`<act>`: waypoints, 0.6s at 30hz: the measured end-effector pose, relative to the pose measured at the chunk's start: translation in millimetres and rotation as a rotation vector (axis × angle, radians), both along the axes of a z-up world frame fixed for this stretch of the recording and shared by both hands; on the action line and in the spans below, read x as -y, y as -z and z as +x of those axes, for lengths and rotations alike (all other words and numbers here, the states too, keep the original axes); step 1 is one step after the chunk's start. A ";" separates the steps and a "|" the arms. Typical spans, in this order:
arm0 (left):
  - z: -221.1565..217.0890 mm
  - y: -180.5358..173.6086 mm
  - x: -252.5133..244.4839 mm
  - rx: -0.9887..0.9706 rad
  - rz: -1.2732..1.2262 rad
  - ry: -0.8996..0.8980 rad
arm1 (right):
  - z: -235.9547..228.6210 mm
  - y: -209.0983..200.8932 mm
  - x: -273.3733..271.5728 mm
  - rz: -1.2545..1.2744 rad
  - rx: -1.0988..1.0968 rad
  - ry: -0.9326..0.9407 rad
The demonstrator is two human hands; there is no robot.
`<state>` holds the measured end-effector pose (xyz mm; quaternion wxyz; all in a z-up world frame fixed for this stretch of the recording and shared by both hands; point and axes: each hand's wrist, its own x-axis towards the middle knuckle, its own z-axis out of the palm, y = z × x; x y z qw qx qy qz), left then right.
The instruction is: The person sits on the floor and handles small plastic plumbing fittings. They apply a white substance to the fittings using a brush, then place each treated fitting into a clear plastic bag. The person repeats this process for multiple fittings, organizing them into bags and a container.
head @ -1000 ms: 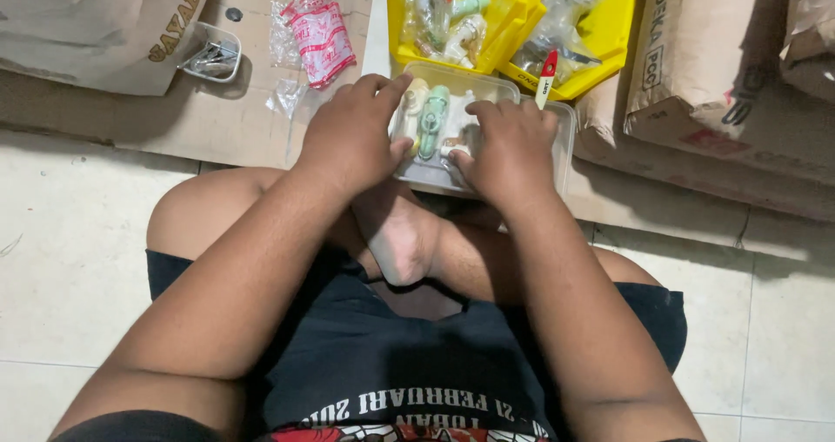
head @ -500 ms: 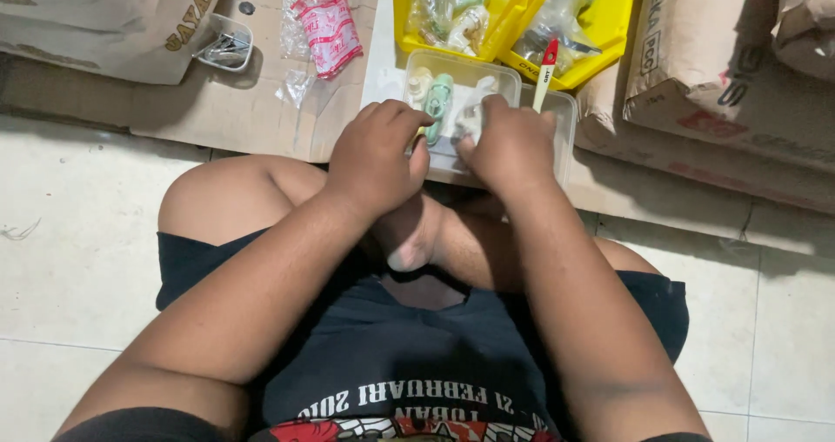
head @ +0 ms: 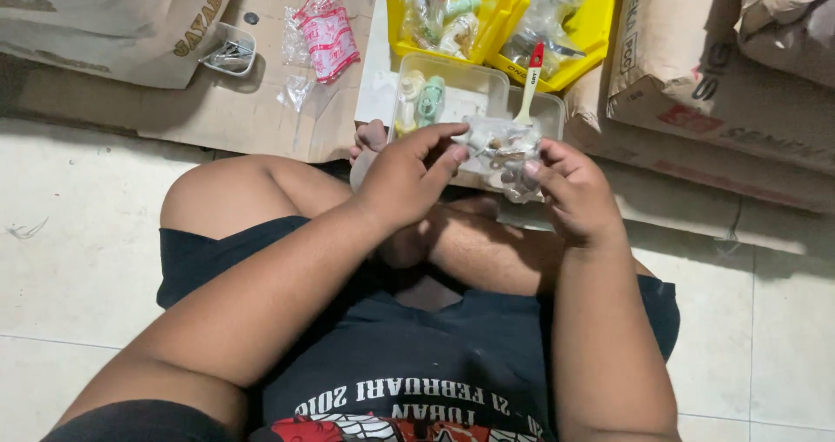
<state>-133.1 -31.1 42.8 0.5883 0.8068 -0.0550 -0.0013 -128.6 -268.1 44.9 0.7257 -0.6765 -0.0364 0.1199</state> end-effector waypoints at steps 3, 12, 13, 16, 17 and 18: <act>0.9 -3.9 2.5 -0.065 0.041 -0.079 | 0.6 6.4 1.6 0.068 -0.028 0.017; 1.4 -5.2 -9.7 -0.018 -0.057 0.044 | 7.1 21.6 3.8 0.251 -0.093 -0.030; 1.3 -4.2 -9.6 -0.005 -0.055 0.047 | 8.0 24.7 6.4 0.253 -0.080 -0.029; 3.5 -5.6 -9.4 -0.074 -0.036 0.067 | 12.1 28.2 12.5 0.219 -0.075 -0.034; 3.4 -8.4 -9.6 -0.084 -0.070 0.091 | 11.8 26.1 13.1 0.211 -0.080 -0.053; 3.3 -10.6 -9.9 -0.094 -0.104 0.116 | 11.4 24.6 13.7 0.202 -0.086 -0.071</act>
